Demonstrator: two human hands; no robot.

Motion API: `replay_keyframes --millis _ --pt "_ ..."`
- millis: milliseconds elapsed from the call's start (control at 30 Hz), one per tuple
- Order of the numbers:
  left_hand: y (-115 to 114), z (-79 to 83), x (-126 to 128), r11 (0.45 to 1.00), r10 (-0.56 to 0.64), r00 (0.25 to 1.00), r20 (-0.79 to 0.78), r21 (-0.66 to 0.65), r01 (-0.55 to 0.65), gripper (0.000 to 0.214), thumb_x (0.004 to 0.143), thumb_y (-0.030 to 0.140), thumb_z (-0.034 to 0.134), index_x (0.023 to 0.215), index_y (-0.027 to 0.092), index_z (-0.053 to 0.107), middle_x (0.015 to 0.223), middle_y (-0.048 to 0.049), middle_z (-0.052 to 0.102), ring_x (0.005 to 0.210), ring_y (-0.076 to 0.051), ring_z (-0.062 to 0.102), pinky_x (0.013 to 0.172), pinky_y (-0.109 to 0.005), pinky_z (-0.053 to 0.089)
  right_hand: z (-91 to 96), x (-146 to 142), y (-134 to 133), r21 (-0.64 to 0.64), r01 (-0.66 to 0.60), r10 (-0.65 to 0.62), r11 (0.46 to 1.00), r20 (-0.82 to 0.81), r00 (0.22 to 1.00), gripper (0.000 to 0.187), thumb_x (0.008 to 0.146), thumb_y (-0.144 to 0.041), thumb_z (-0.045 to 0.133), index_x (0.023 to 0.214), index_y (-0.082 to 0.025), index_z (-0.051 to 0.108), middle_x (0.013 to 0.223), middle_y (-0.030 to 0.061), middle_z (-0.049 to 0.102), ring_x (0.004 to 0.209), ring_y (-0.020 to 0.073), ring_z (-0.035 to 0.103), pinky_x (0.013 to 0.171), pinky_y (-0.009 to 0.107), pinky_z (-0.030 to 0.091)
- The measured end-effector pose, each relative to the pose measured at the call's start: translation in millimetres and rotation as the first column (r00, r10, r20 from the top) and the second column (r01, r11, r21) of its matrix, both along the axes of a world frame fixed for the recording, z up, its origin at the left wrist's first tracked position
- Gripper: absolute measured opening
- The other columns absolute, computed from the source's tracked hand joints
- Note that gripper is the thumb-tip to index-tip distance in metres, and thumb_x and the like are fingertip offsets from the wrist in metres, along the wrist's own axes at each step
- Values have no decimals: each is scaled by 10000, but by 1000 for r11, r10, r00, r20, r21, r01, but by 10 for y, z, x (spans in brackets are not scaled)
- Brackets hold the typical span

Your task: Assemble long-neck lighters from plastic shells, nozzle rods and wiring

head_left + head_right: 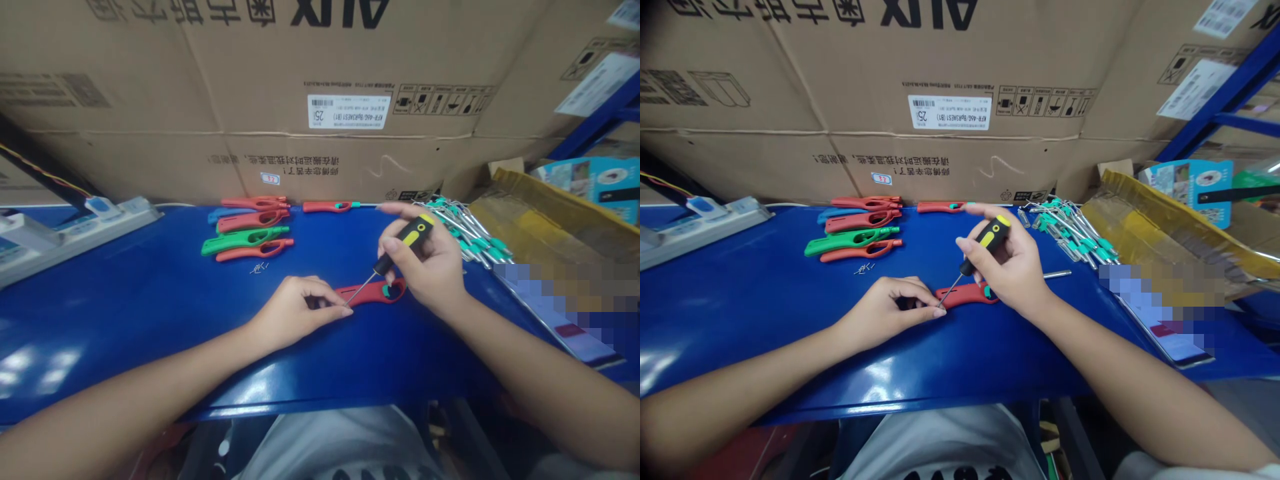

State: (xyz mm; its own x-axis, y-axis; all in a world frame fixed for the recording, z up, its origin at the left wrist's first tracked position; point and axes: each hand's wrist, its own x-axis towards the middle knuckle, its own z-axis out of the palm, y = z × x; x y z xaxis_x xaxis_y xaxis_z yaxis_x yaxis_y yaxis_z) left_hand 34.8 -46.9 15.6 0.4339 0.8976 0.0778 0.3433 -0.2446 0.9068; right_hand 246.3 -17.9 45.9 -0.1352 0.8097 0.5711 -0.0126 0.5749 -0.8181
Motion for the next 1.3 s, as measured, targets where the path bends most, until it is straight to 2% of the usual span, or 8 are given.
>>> replay_keyframes --millis 100,200,300,433,667,933,1067,1300 --pt "-1 -5 -1 1000 -9 1000 -9 15 9 86 815 284 793 827 202 815 794 -19 751 661 -118 614 614 -236 457 -26 0 -31 255 84 -70 963 -63 996 425 832 -274 780 1184 -313 546 713 -60 636 445 96 572 414 229 494" --pt "21 -17 -22 993 -23 999 -37 114 27 81 830 280 780 846 208 816 809 -25 756 710 -140 638 654 -257 482 -60 27 -45 409 71 -65 910 -28 998 339 821 -275 786 1094 -266 586 764 -18 672 593 146 665 545 287 568" --pt "48 -38 -38 977 -53 996 -71 205 66 69 845 259 768 862 212 816 813 -27 761 768 -156 660 712 -272 502 -51 60 -85 329 -97 64 939 110 992 335 909 -254 669 1227 -237 564 920 46 720 745 178 717 637 322 609" --pt "62 -58 -36 972 -81 994 -73 215 95 61 846 251 768 855 210 813 800 -23 760 764 -153 665 716 -269 512 -19 54 -146 153 -244 208 957 220 953 550 943 -189 593 1449 -270 395 1027 61 701 774 174 714 603 304 630" --pt "76 -71 -49 934 -150 988 -47 320 157 59 859 240 758 877 200 797 851 -26 774 790 -151 665 744 -276 518 -73 -35 -159 293 -181 144 939 144 979 640 858 -108 710 1400 -305 433 1099 43 638 828 164 721 610 273 652" --pt "50 -71 -66 804 -111 980 -168 564 187 238 844 317 779 1046 199 741 1057 -43 767 942 -183 633 882 -333 501 -79 15 -135 183 -243 186 953 282 941 611 915 -206 682 1444 -309 395 1144 50 664 839 151 724 688 280 648" --pt "73 -62 -106 816 -53 963 -264 544 194 481 847 371 771 1279 205 641 1232 -75 707 1114 -225 590 997 -387 488 -138 -1 -84 241 -110 58 964 213 975 588 908 -232 685 1421 -340 418 1258 75 635 860 178 726 654 302 650" --pt "114 -128 -123 843 -81 936 -342 477 248 511 869 337 744 1337 193 596 1212 -75 707 1088 -230 602 972 -388 509 -193 -5 -47 220 -46 10 974 164 986 587 925 -321 668 1431 -358 372 977 35 699 795 204 732 632 338 654"
